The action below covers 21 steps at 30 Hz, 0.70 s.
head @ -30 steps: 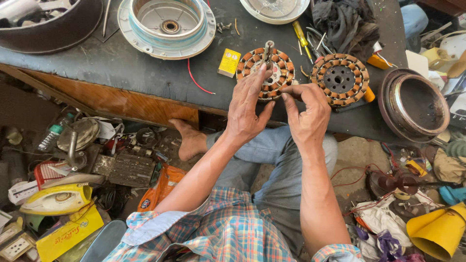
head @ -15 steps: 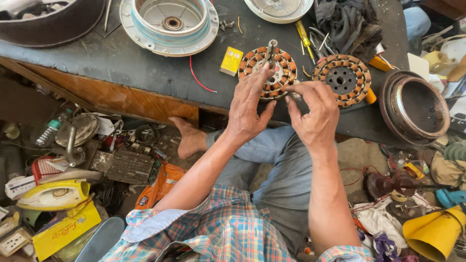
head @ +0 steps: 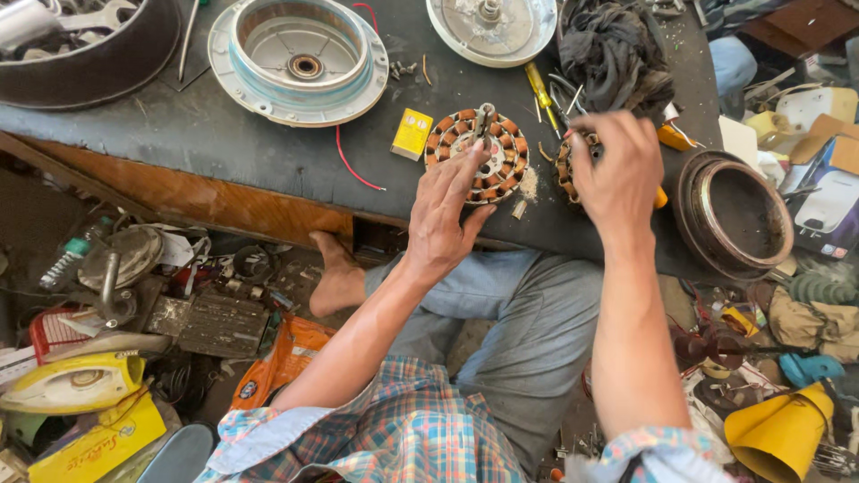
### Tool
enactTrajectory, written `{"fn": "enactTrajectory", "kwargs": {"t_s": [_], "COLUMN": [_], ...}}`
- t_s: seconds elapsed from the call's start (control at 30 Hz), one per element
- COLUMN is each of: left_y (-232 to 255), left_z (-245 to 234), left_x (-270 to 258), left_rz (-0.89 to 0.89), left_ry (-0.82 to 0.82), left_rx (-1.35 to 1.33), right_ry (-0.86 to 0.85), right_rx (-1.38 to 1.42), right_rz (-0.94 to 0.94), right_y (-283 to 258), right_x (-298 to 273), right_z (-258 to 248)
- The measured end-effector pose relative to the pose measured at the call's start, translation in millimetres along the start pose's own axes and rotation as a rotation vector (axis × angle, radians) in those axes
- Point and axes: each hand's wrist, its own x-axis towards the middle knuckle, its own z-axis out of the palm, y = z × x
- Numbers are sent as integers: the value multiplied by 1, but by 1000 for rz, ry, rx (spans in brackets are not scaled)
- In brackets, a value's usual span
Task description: The person sits at a cluttered workbench and repairs a circular copper-wound electrical component. They use their hands to adjust the windings and a yellow screwdriver to pry and align parts of the assembly.
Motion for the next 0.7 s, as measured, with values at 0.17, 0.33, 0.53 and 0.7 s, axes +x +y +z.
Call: {"fn": "enactTrajectory", "kwargs": {"t_s": [0.17,0.33,0.53,0.7], "left_y": [1,-1,0,1], "left_z": [-7,-13,-10,-11], "left_x": [4,11,11,9], "left_rz": [59,53,97,45], "left_ry": [-36,-217,-290,-256], "left_rx": [-21,78,238,96], "right_ry": [-280,-225,-293,-140], "right_rx": [-184,-256,-281,-179], "right_rz": [20,52,96,31], "right_y": [32,49,54,48], "right_x": [55,68,56,58], "right_z": [56,87,105,101]}}
